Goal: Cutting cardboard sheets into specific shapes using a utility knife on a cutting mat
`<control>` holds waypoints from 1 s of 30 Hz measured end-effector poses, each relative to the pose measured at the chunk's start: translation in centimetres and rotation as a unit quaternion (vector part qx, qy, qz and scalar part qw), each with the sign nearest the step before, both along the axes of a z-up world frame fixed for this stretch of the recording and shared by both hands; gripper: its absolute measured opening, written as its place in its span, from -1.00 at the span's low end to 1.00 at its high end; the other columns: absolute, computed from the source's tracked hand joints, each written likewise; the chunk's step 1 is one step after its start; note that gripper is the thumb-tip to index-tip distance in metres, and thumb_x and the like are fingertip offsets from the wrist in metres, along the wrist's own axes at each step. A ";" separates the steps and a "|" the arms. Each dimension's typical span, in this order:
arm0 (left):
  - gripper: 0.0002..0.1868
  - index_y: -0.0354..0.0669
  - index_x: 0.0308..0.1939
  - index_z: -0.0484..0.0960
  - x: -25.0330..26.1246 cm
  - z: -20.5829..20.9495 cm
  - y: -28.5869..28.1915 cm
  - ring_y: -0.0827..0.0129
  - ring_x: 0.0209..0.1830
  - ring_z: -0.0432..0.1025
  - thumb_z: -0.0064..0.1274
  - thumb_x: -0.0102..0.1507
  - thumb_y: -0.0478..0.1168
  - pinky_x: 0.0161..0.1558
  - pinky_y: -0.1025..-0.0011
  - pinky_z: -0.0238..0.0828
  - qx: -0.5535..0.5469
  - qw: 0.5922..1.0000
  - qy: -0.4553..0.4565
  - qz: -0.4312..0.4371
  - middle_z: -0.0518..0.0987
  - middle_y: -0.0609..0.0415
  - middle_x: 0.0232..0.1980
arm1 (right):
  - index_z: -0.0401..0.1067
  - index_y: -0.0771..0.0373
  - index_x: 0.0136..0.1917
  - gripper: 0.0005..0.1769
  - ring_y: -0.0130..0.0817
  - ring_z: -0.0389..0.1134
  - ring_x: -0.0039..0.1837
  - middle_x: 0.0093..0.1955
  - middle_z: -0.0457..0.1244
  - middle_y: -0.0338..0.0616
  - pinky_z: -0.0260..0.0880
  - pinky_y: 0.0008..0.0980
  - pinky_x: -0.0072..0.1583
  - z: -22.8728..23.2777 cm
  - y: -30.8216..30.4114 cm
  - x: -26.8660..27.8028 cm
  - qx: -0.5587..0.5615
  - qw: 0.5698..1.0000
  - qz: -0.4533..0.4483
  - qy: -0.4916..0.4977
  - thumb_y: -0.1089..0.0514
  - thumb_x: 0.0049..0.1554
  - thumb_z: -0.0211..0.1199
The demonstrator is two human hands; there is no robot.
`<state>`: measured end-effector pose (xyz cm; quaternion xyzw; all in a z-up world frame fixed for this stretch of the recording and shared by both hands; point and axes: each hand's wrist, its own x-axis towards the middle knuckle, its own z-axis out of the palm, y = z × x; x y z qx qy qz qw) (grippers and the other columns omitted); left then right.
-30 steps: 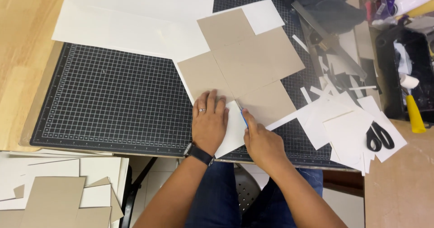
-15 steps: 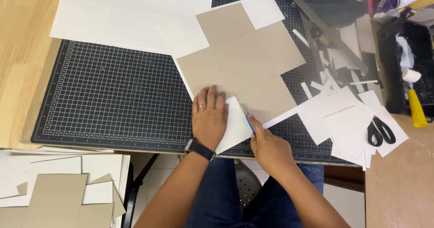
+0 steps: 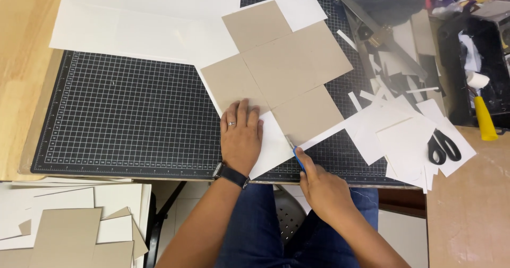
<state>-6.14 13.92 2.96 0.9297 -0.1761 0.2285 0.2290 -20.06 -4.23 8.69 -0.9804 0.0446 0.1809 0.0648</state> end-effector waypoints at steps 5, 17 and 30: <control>-0.68 -0.09 0.16 0.58 0.0 -0.1 0.0 0.01 0.40 0.27 -0.05 0.38 -0.09 0.36 0.00 0.19 0.003 1.000 0.005 -0.002 0.44 -0.08 0.38 | -0.21 -0.19 0.66 -0.28 0.07 0.41 -0.25 0.08 0.36 -0.17 0.38 0.07 -0.26 0.0 -0.6 -1.1 0.009 1.000 -0.012 0.014 -0.05 0.30 -0.09; -0.70 -0.08 0.14 0.57 0.1 -0.2 -0.1 0.00 0.39 0.27 -0.06 0.38 -0.10 0.35 0.01 0.19 0.001 1.000 0.002 -0.001 0.45 -0.08 0.35 | -0.17 -0.22 0.64 -0.25 -0.04 0.46 -0.17 0.30 0.29 -0.29 0.43 0.00 -0.26 1.3 -1.3 -4.5 0.029 0.998 -0.035 0.032 -0.01 0.25 -0.03; -0.39 -0.10 0.39 0.45 10.8 -4.0 3.5 -0.09 0.54 0.10 -0.11 0.38 0.15 0.42 -0.18 0.00 0.012 0.999 0.036 0.027 0.33 -0.16 0.51 | -0.10 0.06 0.62 -0.31 -0.14 0.44 -0.19 -0.16 0.32 0.09 0.52 -0.20 0.02 2.5 -2.3 -2.0 0.514 0.787 -0.312 -0.138 0.13 0.27 -0.01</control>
